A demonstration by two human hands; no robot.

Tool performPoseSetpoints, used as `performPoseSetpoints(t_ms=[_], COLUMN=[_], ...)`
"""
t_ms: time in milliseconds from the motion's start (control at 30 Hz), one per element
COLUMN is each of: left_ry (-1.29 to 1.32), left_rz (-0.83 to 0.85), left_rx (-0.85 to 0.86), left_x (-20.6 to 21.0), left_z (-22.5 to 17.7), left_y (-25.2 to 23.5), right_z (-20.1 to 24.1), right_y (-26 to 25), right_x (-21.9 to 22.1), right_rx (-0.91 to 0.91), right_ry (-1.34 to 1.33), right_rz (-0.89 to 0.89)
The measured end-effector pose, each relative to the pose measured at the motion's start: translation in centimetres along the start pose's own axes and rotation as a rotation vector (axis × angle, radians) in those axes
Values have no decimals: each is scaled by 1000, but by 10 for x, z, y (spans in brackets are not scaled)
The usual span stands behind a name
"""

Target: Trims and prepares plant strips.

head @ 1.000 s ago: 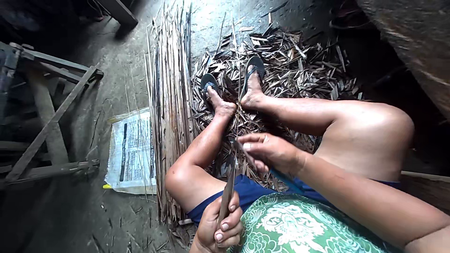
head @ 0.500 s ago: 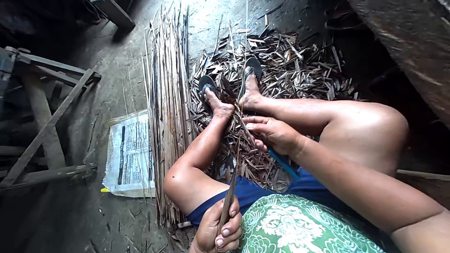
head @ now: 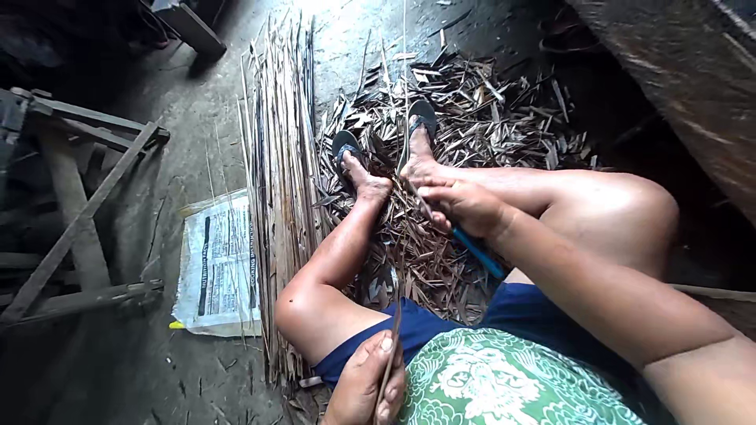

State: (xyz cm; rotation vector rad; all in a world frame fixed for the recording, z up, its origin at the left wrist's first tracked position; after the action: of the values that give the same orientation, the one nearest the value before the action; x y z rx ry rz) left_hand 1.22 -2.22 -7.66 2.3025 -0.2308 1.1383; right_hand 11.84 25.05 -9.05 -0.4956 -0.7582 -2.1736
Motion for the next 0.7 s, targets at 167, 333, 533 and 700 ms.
performPoseSetpoints(t_ms=[167,333,533,700], left_ry=[-450,-496,-297,-104], left_rz=[-249,-271,-142,-76], left_rx=[100,155,169,196], left_x=[-4,-1,7,12], left_z=[-16,-27,-29,-34], left_y=[-2,-9,-6,0], right_z=[-26,-77,-47,-28], right_y=[14,51,33,23], right_x=[26,68,57,64], right_rx=[72,187,73,39], right_ry=[64,-42,71,128], right_rz=[113,286,397,464])
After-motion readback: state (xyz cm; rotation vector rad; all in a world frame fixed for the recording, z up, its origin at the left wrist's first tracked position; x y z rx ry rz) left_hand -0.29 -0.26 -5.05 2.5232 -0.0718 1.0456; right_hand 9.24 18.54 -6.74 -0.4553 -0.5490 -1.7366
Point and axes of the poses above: each hand's wrist, its own y-axis away from the middle knuckle, its own x-axis out of the palm, z = x × y, the point moved 7 cm from there along -y, towards the middle knuckle, and after that the axes turned 7 degrees about z, right-handed, at the moved point
